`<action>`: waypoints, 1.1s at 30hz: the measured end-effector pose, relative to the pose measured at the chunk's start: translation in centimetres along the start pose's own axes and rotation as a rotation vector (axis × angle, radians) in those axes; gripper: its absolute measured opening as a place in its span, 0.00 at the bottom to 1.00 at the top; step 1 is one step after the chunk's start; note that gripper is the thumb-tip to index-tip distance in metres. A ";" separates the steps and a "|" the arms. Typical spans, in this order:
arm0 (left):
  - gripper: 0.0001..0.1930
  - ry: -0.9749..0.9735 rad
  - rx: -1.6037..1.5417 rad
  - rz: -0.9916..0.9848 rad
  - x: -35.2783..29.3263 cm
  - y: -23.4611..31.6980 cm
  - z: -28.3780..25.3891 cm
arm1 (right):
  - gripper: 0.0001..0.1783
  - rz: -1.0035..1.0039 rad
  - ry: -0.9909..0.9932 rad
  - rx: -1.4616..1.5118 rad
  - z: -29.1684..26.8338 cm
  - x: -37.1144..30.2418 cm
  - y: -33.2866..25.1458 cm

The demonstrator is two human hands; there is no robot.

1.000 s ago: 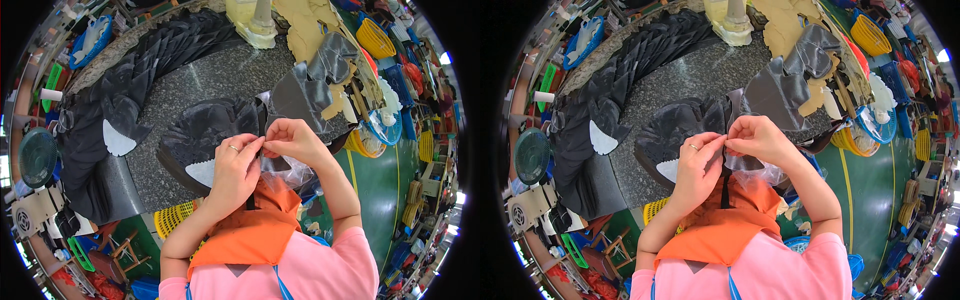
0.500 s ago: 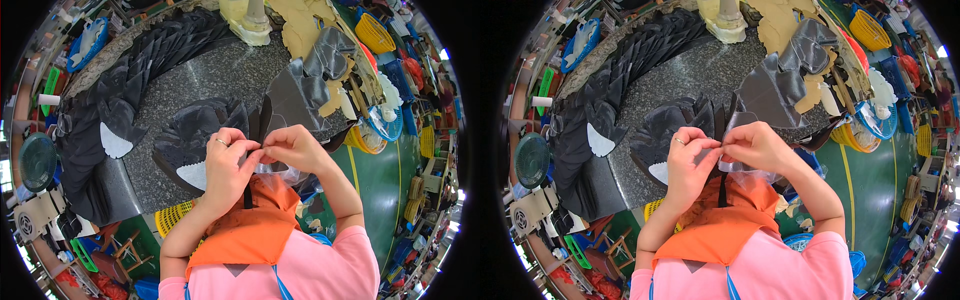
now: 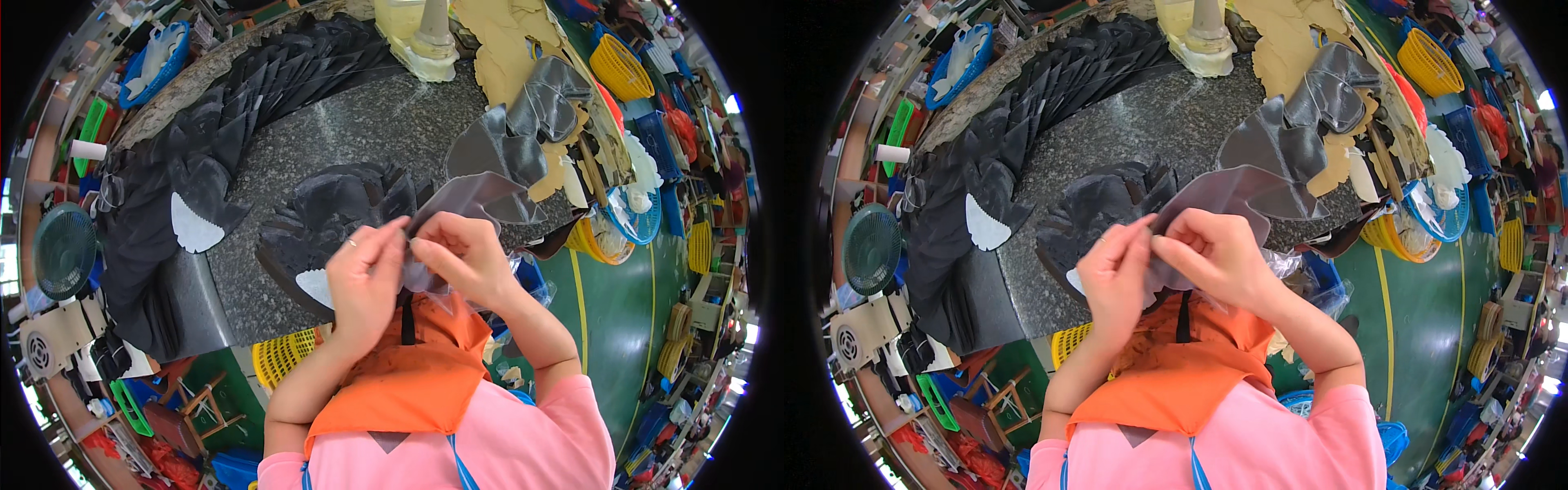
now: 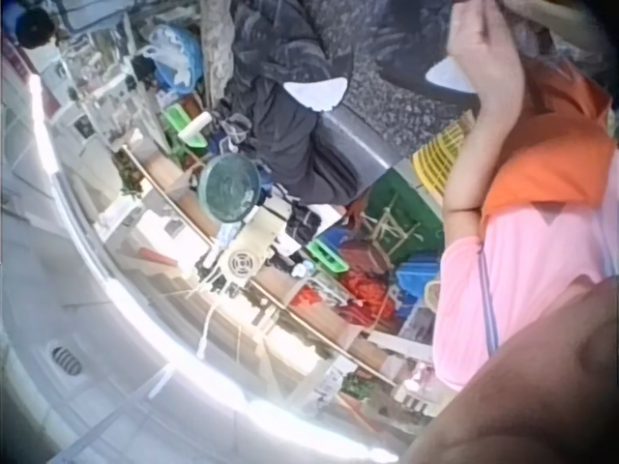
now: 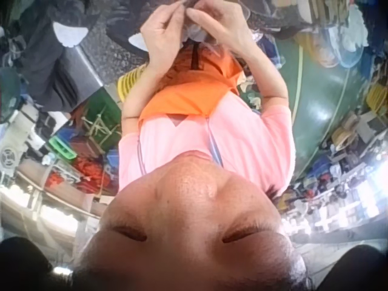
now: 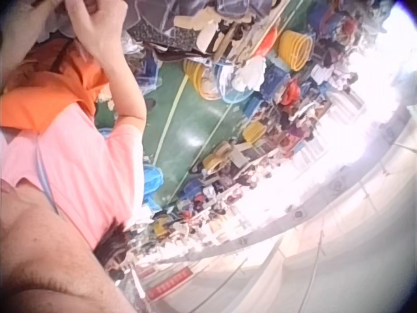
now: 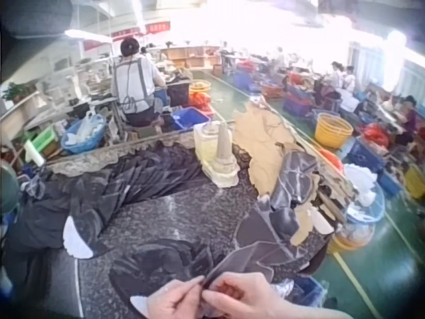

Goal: Sorting and inspecting black and silver shoe upper components on a workbench.

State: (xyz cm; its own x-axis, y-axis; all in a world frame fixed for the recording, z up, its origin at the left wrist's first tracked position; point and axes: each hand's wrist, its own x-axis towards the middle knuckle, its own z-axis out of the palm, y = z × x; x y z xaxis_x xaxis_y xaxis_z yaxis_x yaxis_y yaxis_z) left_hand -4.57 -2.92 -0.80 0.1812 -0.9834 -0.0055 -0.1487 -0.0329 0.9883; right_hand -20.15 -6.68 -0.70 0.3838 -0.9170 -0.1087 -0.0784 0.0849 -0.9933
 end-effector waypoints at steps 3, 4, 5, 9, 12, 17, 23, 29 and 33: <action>0.09 0.015 0.077 0.165 -0.7 0.7 0.1 | 0.12 -0.151 0.070 -0.183 1.3 0.4 -0.4; 0.09 0.017 0.074 0.167 -0.4 0.6 -0.6 | 0.12 -0.153 0.068 -0.186 1.0 0.2 0.1; 0.08 0.157 -0.047 0.056 0.2 0.4 -1.8 | 0.13 -0.281 0.126 -0.263 0.3 -0.2 0.6; 0.06 0.214 -0.333 -0.123 1.2 1.1 -3.8 | 0.14 -0.476 0.232 -0.389 1.0 -1.3 1.0; 0.06 0.072 0.196 0.356 -0.1 2.1 -2.3 | 0.14 -0.396 0.187 -0.228 3.3 -0.7 -1.3; 0.06 0.199 0.066 0.226 -0.7 2.2 -3.9 | 0.17 -0.542 0.128 -0.384 2.2 0.0 -1.0; 0.04 0.208 -0.545 -0.053 0.5 2.6 -5.2 | 0.15 -0.955 0.231 -0.658 4.5 -0.7 0.1; 0.07 0.315 0.339 0.634 0.8 2.0 -3.9 | 0.20 -0.390 0.423 0.195 6.8 -0.3 0.3; 0.06 0.352 0.335 0.656 -0.3 1.9 -2.2 | 0.19 -0.706 0.523 -0.234 7.9 0.7 -1.4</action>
State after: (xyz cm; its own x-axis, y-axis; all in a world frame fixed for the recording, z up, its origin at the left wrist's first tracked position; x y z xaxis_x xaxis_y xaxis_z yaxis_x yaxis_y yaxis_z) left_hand -2.81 -2.33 1.42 0.2430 -0.7091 0.6619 -0.6033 0.4238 0.6755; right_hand -12.47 -4.36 0.33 -0.0487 -0.7907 0.6102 -0.1902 -0.5924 -0.7829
